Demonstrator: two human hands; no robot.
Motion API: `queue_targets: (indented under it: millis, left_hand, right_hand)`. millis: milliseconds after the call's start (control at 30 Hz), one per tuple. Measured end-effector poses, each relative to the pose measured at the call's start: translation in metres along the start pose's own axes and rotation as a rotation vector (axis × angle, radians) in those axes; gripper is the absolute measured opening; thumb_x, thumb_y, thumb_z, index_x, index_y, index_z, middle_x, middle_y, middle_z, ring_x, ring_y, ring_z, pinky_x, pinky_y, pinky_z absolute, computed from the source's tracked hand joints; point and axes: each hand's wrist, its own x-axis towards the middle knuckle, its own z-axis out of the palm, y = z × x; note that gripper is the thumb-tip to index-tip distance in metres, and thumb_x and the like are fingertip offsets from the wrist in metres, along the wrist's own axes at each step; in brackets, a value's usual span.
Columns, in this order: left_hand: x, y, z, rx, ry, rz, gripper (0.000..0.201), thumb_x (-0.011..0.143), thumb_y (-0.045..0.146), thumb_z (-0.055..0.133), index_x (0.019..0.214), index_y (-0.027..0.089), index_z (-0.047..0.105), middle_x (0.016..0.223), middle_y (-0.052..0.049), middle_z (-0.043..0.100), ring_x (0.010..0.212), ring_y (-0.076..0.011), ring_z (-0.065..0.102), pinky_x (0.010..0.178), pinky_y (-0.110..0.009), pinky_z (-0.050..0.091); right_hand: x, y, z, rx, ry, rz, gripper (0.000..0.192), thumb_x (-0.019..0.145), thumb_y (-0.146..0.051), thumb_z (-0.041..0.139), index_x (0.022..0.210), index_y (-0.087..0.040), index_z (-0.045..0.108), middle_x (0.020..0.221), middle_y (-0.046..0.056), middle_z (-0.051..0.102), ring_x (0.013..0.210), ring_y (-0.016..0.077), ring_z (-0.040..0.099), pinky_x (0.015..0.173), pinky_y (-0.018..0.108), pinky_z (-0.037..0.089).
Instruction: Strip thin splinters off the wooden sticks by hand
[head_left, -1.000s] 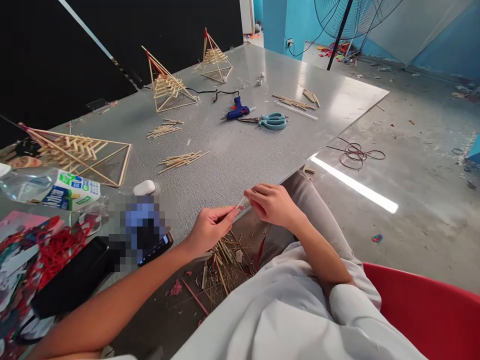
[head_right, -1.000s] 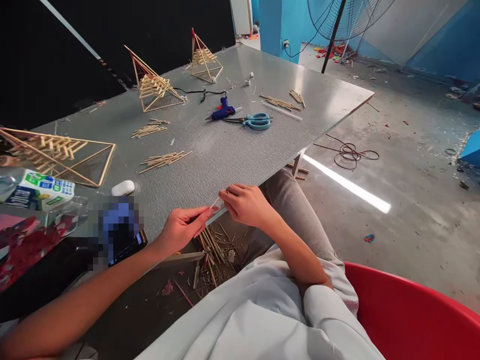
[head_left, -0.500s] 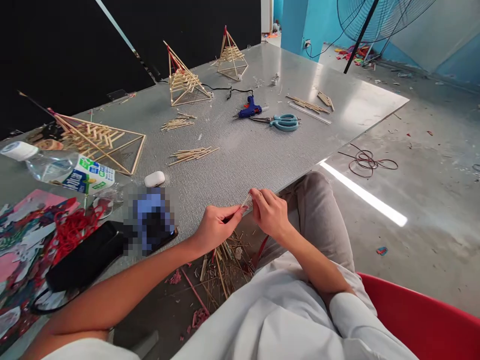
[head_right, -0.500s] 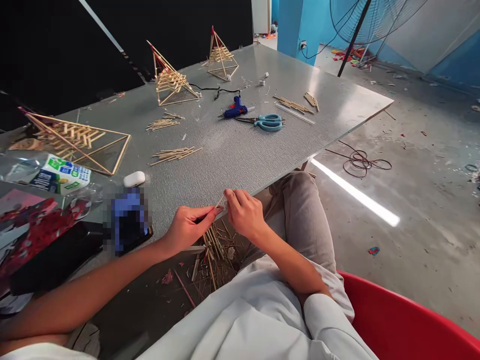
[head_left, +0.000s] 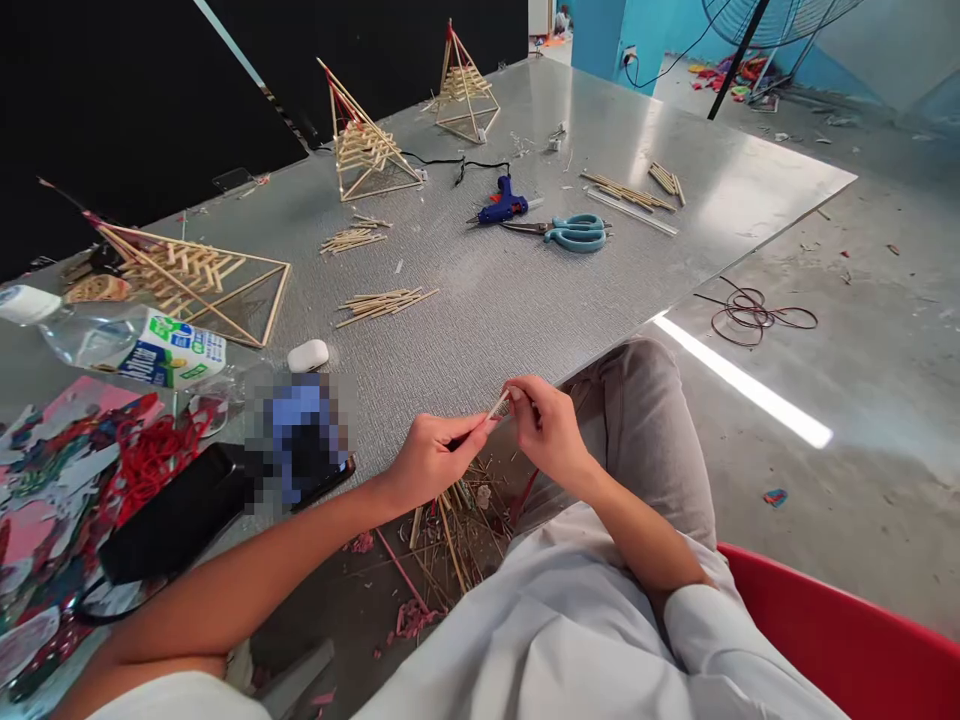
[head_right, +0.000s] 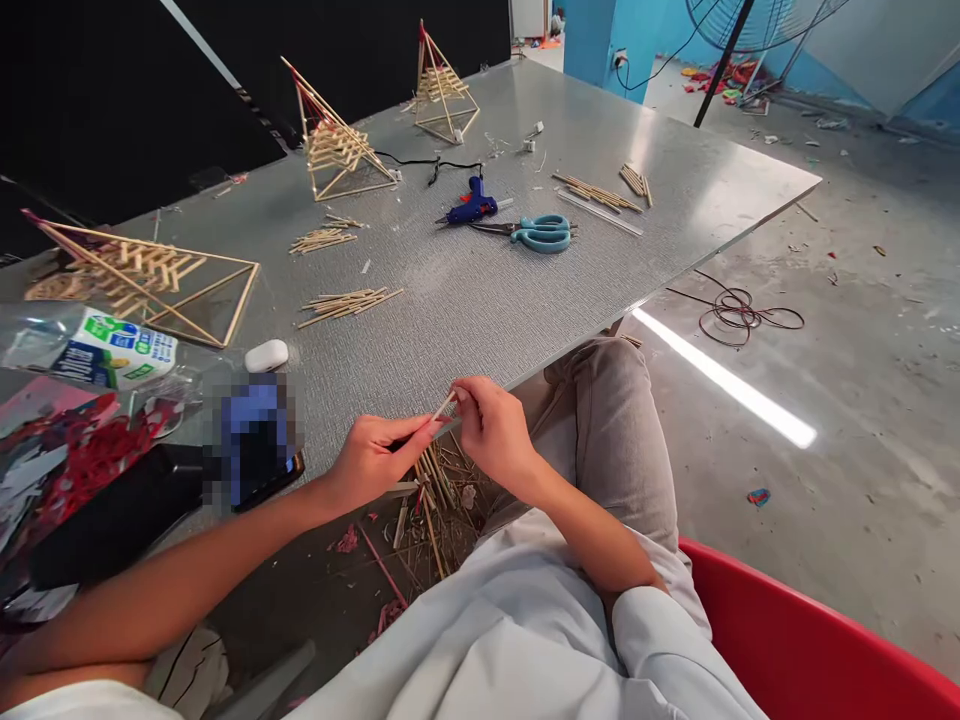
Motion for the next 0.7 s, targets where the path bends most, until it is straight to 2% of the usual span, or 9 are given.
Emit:
queue_targets:
  millis: [167,267,333,400,467,533,633,700]
  left_hand:
    - [0.001,0.002,-0.008,-0.085,-0.067,-0.014,0.039,0.108,0.031,0.059,0.085,0.008,0.081,0.061,0.006,0.035,0.055,-0.0069,0.029,0.048,-0.019,0.023]
    - [0.002,0.002,-0.01,-0.139,-0.103,-0.026,0.04,0.108,0.031,0.06,0.084,0.009,0.083,0.059,0.007,0.033,0.054,-0.0068,0.027,0.047,-0.019,0.022]
    - [0.003,0.002,-0.011,-0.151,-0.119,-0.029,0.038,0.108,0.032,0.061,0.089,0.008,0.085,0.058,0.007,0.035,0.054,-0.0071,0.028,0.047,-0.02,0.023]
    - [0.003,0.002,-0.011,-0.152,-0.133,-0.025,0.037,0.108,0.032,0.061,0.095,0.008,0.086,0.057,0.007,0.038,0.054,-0.0075,0.028,0.047,-0.02,0.023]
    - [0.004,0.003,-0.011,-0.152,-0.156,-0.026,0.04,0.108,0.034,0.06,0.093,0.008,0.086,0.056,0.006,0.039,0.054,-0.0076,0.027,0.046,-0.021,0.021]
    - [0.005,0.005,-0.012,-0.142,-0.179,-0.037,0.043,0.109,0.034,0.059,0.085,0.008,0.084,0.055,0.006,0.04,0.054,-0.0076,0.025,0.046,-0.021,0.02]
    - [0.008,0.008,-0.016,-0.101,-0.265,-0.03,0.047,0.11,0.033,0.058,0.078,0.009,0.082,0.051,0.006,0.039,0.052,-0.0074,0.024,0.046,-0.023,0.018]
    - [0.01,0.007,-0.02,-0.071,-0.366,0.03,0.046,0.11,0.032,0.059,0.078,0.009,0.081,0.05,0.006,0.042,0.05,-0.0073,0.026,0.047,-0.024,0.02]
  right_hand:
    - [0.005,-0.01,-0.018,0.263,-0.19,0.195,0.034,0.112,-0.042,0.048,0.092,-0.019,0.064,0.07,-0.002,0.056,0.058,0.0112,0.047,0.056,0.024,0.038]
    - [0.011,-0.009,-0.035,0.379,-0.341,0.202,0.037,0.112,-0.047,0.05,0.096,-0.018,0.068,0.07,-0.003,0.057,0.057,0.0106,0.051,0.054,0.023,0.039]
    - [0.014,-0.005,-0.045,0.384,-0.404,0.157,0.036,0.111,-0.047,0.055,0.101,-0.017,0.072,0.074,-0.001,0.062,0.06,0.0106,0.055,0.055,0.022,0.041]
    - [0.016,0.0,-0.052,0.314,-0.386,0.065,0.03,0.109,-0.043,0.063,0.1,-0.017,0.075,0.077,0.0,0.068,0.062,0.0103,0.056,0.056,0.021,0.042]
    - [0.017,0.003,-0.056,0.21,-0.341,-0.065,0.023,0.107,-0.035,0.068,0.099,-0.017,0.078,0.079,0.002,0.072,0.064,0.0105,0.057,0.058,0.022,0.042]
    - [0.017,0.004,-0.06,0.093,-0.334,-0.184,0.019,0.109,-0.028,0.066,0.102,-0.017,0.079,0.085,0.004,0.076,0.072,0.0124,0.062,0.067,0.024,0.047]
    - [0.017,-0.001,-0.072,-0.044,-0.462,-0.258,0.021,0.112,-0.025,0.059,0.107,-0.018,0.078,0.09,0.006,0.077,0.08,0.0156,0.066,0.077,0.028,0.049]
    - [0.018,-0.005,-0.081,-0.049,-0.619,-0.254,0.023,0.112,-0.026,0.058,0.104,-0.018,0.077,0.086,0.005,0.074,0.077,0.0153,0.064,0.074,0.028,0.046]
